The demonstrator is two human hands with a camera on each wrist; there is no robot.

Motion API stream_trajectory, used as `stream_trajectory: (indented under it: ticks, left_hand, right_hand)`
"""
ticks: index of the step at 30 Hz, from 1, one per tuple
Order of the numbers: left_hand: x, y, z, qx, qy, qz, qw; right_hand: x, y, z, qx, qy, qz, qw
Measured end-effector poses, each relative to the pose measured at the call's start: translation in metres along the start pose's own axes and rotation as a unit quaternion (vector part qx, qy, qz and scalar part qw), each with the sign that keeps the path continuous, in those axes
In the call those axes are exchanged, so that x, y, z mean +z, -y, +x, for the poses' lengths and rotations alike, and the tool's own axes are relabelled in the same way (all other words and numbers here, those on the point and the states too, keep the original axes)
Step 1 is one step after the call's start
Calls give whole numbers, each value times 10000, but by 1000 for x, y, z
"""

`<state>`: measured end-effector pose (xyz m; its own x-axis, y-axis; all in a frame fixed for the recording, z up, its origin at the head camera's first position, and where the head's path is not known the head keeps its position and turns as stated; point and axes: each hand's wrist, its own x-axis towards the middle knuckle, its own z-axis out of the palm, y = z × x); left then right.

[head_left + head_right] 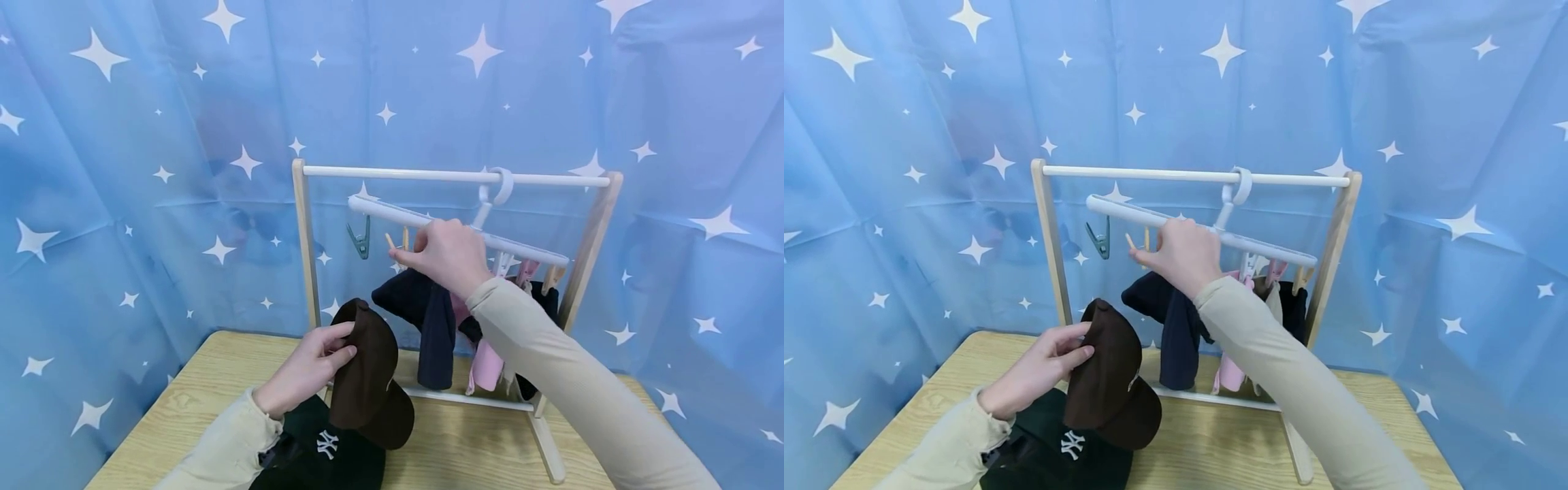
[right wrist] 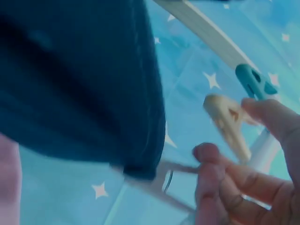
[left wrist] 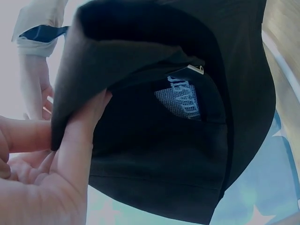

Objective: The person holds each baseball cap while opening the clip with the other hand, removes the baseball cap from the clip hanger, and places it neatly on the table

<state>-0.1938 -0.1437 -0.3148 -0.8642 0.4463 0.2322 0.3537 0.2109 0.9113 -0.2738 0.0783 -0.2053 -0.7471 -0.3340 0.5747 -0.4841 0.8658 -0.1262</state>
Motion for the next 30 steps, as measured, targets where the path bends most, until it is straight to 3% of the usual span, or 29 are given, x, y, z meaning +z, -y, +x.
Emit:
stream_trajectory:
  ticks: [4,7,9,15,18,30]
  left_hand:
    - [-4,2,-3,-123,7,-93,9999]
    - [-6,4,-6,-155,15,-102,9998]
    - [-7,5,-7,-168,22,-119,9998]
    - [-6,9,-13,-366,27,-248,9990]
    - [-7,11,-15,-395,62,-415,9983]
    - [-2,20,-23,-572,197,-957,9936]
  right_hand:
    - [-7,-16,0,-88,-441,402,9982]
    - [-6,-31,2,-515,-989,474,9926]
    - [-4,-39,3,-801,-1149,433,9892]
    - [8,-53,4,-1307,-798,248,9879]
    - [9,-55,4,-1514,-805,170,9850]
    - [6,-51,3,-1496,-331,244,9879]
